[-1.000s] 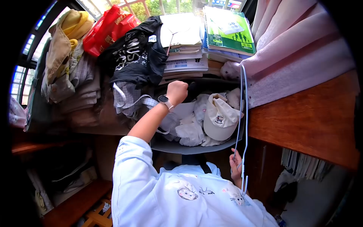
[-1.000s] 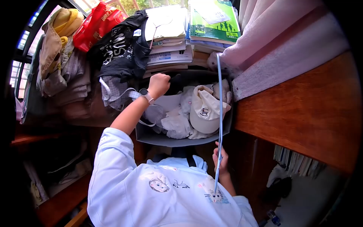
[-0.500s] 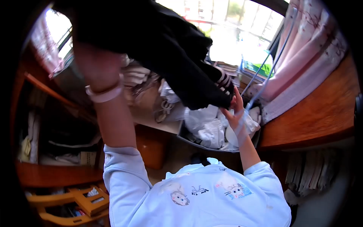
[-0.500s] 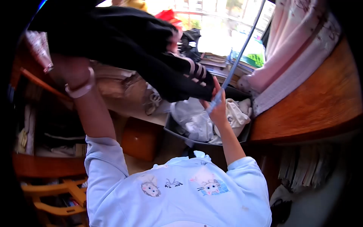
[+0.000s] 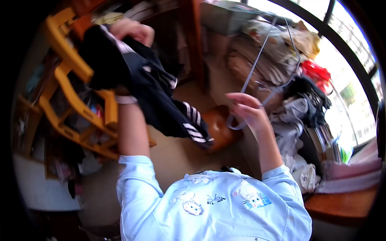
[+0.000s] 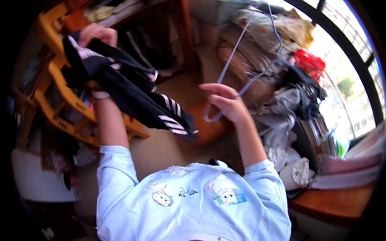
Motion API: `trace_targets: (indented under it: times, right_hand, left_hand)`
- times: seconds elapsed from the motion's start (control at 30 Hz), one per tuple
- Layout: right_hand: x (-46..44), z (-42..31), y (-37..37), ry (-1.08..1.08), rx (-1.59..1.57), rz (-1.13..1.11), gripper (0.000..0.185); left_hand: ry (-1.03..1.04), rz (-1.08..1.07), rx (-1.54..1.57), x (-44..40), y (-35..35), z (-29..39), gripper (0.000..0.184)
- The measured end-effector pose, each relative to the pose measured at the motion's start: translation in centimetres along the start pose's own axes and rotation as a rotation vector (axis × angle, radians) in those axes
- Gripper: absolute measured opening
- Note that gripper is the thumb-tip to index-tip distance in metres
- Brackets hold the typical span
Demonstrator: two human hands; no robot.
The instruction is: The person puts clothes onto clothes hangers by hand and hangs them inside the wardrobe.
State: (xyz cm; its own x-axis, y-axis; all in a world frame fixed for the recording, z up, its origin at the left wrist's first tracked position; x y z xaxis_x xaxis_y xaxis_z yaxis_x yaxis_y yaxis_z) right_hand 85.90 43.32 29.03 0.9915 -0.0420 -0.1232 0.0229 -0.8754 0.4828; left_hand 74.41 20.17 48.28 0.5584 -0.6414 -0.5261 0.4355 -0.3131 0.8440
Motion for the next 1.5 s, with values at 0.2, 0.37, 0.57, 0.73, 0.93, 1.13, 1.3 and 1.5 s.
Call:
trace_targets:
  times: [0.2, 0.37, 0.57, 0.73, 0.93, 1.13, 1.3, 1.5]
  right_hand:
    - [-7.6, 20.8, 14.5, 0.171, -0.009, 0.013, 0.069]
    - [-5.6, 29.8, 20.4, 0.423, -0.11, -0.366, 0.056]
    - [-8.3, 34.2, 17.5, 0.467, 0.156, -0.395, 0.018]
    - [-17.5, 19.5, 12.3, 0.531, 0.095, -0.122, 0.015]
    - [-24.0, 10.0, 13.7, 0.568, -0.076, -0.254, 0.018]
    - [-28.3, 11.5, 14.9, 0.304, 0.371, -0.493, 0.027]
    - [-31.2, 12.4, 11.2, -0.018, 0.892, -0.317, 0.018]
    - [-26.8, 12.5, 5.9, 0.098, 1.023, -0.183, 0.056]
  left_hand:
    - [0.115, -0.009, -0.073, 8.7, 1.3, 2.3, 0.037]
    - [0.15, -0.107, -0.016, 12.8, 4.5, 2.3, 0.033]
    - [0.34, -0.25, -0.171, 16.0, 7.2, 5.9, 0.027]
    - [0.666, 0.113, -1.176, 21.6, 6.7, 18.8, 0.028]
    - [1.534, 1.151, -1.988, 20.9, -3.3, 18.2, 0.044]
    - [0.367, 1.307, -1.974, 12.2, -26.7, 16.9, 0.025]
    - [0.483, 1.487, -2.243, 12.9, -31.4, 22.3, 0.011]
    - [0.481, 1.317, -0.712, 6.6, -33.9, 28.0, 0.022]
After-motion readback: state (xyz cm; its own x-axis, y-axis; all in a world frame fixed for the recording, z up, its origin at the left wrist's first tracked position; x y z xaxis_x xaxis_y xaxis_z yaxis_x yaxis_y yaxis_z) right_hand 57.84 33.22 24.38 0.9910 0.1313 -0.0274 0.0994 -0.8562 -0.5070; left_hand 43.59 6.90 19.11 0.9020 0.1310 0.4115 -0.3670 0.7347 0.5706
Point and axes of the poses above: each hand's wrist, its own x-axis away from the middle knuckle, its own y-axis out of the palm, z = x × y, the point moved 3 cm from there along -x, towards the middle knuckle, and after that the axes turned 14 degrees about z, right-handed, at the moved point
